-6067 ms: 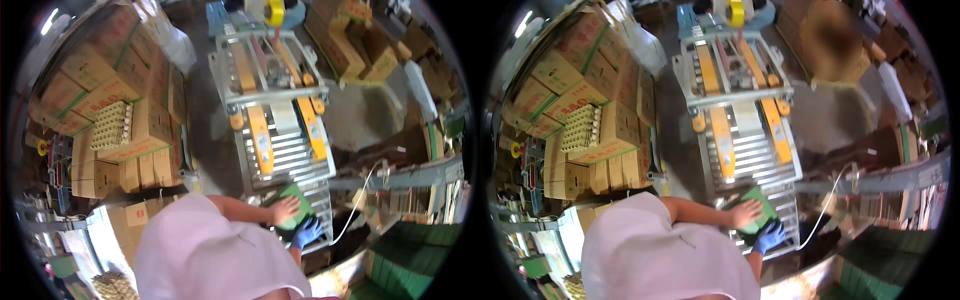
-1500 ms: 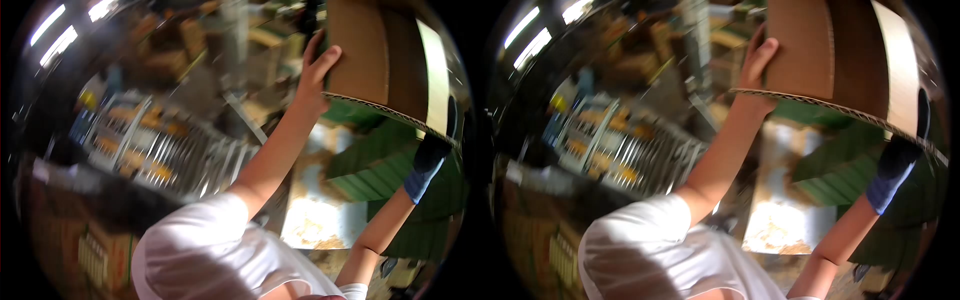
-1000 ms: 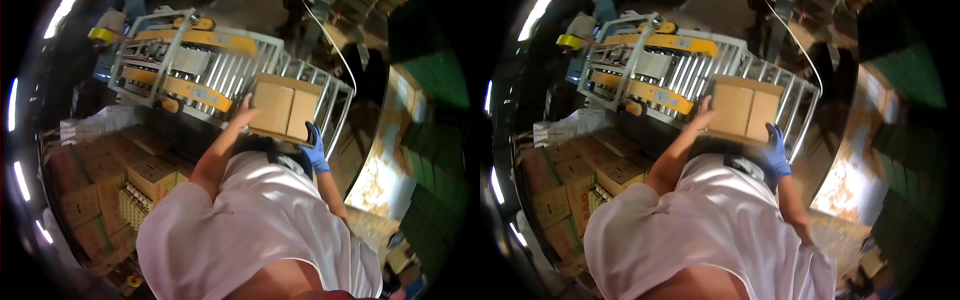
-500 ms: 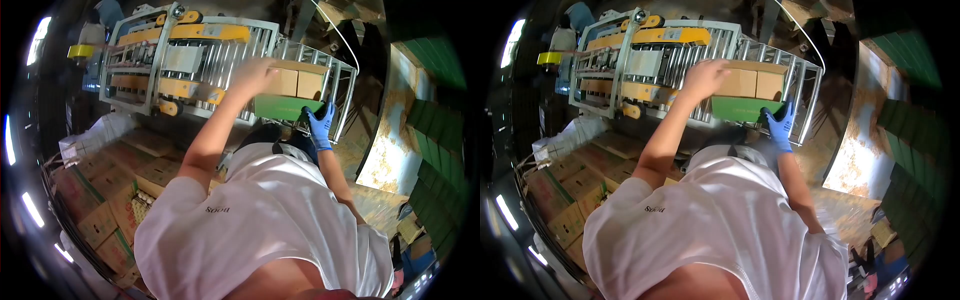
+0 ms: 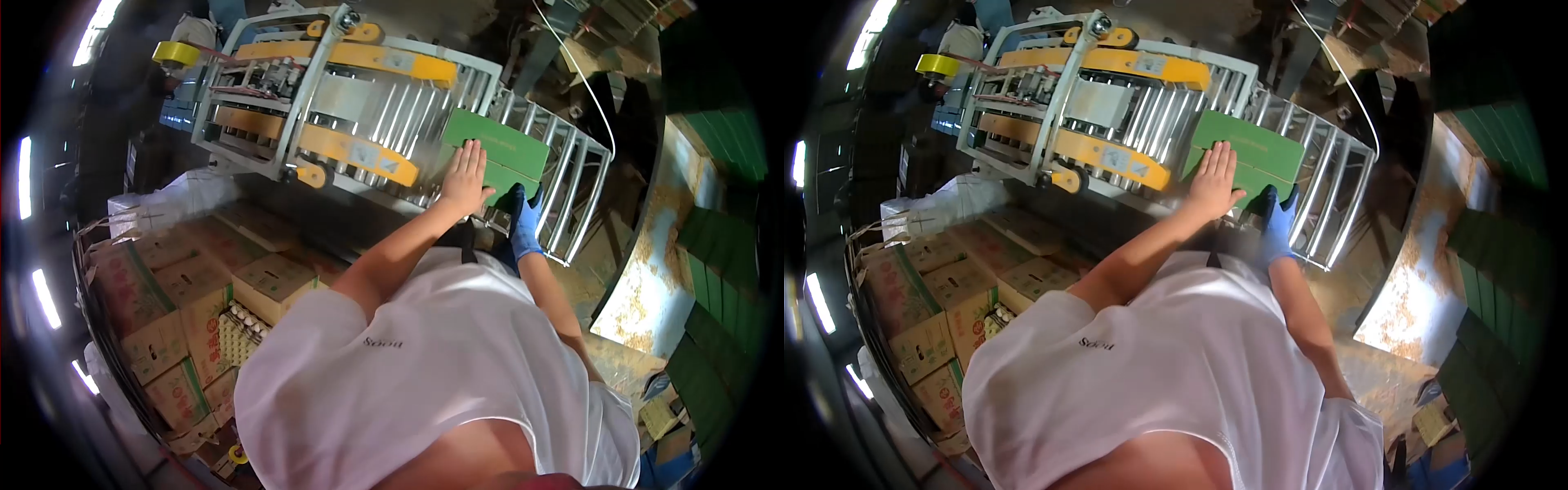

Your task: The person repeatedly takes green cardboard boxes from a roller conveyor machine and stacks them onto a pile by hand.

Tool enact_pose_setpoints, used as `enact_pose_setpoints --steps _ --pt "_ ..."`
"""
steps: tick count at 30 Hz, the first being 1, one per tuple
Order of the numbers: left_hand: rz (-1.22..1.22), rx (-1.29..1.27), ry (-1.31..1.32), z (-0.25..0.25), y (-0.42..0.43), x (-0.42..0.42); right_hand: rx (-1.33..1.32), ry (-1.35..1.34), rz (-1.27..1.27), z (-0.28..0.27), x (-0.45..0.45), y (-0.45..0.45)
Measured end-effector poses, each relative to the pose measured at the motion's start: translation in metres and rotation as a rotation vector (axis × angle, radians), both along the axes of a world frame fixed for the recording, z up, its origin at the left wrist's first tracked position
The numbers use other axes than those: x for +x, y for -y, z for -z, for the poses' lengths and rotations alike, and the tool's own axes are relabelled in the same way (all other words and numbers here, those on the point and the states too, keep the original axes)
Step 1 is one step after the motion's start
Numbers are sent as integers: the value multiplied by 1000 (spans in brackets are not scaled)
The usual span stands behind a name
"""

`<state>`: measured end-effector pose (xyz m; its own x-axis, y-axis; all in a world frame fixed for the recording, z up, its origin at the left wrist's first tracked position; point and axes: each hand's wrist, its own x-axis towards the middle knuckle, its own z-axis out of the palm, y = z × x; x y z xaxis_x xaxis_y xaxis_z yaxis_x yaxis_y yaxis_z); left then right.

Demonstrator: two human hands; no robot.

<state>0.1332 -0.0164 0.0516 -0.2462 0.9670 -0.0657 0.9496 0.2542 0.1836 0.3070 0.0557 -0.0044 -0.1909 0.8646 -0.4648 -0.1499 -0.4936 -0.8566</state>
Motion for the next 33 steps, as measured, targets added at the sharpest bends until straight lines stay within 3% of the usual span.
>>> enact_pose_setpoints --steps 1,2,4,6,8,10,11,13,14,15,16,17,18,20,21,22,23,24,25,26,27,29,31,33 --pt "-36 11 -40 5 -3 -7 3 -92 -2 7 -16 3" --pt "-84 -24 -62 6 -4 -17 -174 -70 39 6 -37 8" --pt "-156 -77 -112 0 -16 -54 35 3 -50 -2 -82 10" --pt "-293 -231 -204 -5 -21 -80 -8 29 -156 -40 -123 8" --pt "-317 -183 -55 -19 -16 -102 169 481 -335 -35 -149 10" --pt "-278 -71 -89 -23 -12 -117 270 313 -559 -8 -154 4" --pt "-189 68 33 -27 -3 -123 374 241 -727 -34 -152 1" --pt "-95 38 128 -28 -5 -115 451 445 -1277 -61 -137 -27" --pt "-36 -15 38 -13 -2 -113 659 471 -1360 -59 -124 -32" --pt "-124 -14 56 -6 -4 -104 879 497 -1413 -57 -109 -37" --pt "-186 -56 40 -6 -1 -93 688 639 -1305 -77 -87 -40" --pt "-260 -28 55 10 -4 -88 653 593 -1217 -115 -50 -47" --pt "-281 -54 51 3 -19 -73 775 562 -977 -109 -11 -46" --pt "-275 -144 241 -16 -59 -33 706 461 -727 -129 73 -70" --pt "-193 -55 390 -24 -87 -3 537 437 -543 -185 129 -79" --pt "-115 24 537 -36 -115 32 738 615 -287 -175 187 -95" --pt "12 107 654 -57 -145 70 664 508 3 -208 243 -105" --pt "140 186 765 -87 -181 113 727 732 379 -217 294 -115" --pt "225 228 809 -139 -213 160 1032 956 566 -214 374 -146" --pt "399 344 873 -177 -251 200 1195 1250 661 -275 433 -167" --pt "583 534 888 -221 -286 242 1188 1367 749 -349 461 -177" --pt "852 729 823 -315 -344 319 1359 1492 804 -441 523 -213" --pt "1106 897 738 -393 -402 402 1474 1605 827 -504 572 -258" --pt "1184 1046 578 -447 -458 484 1509 1715 746 -548 606 -297"
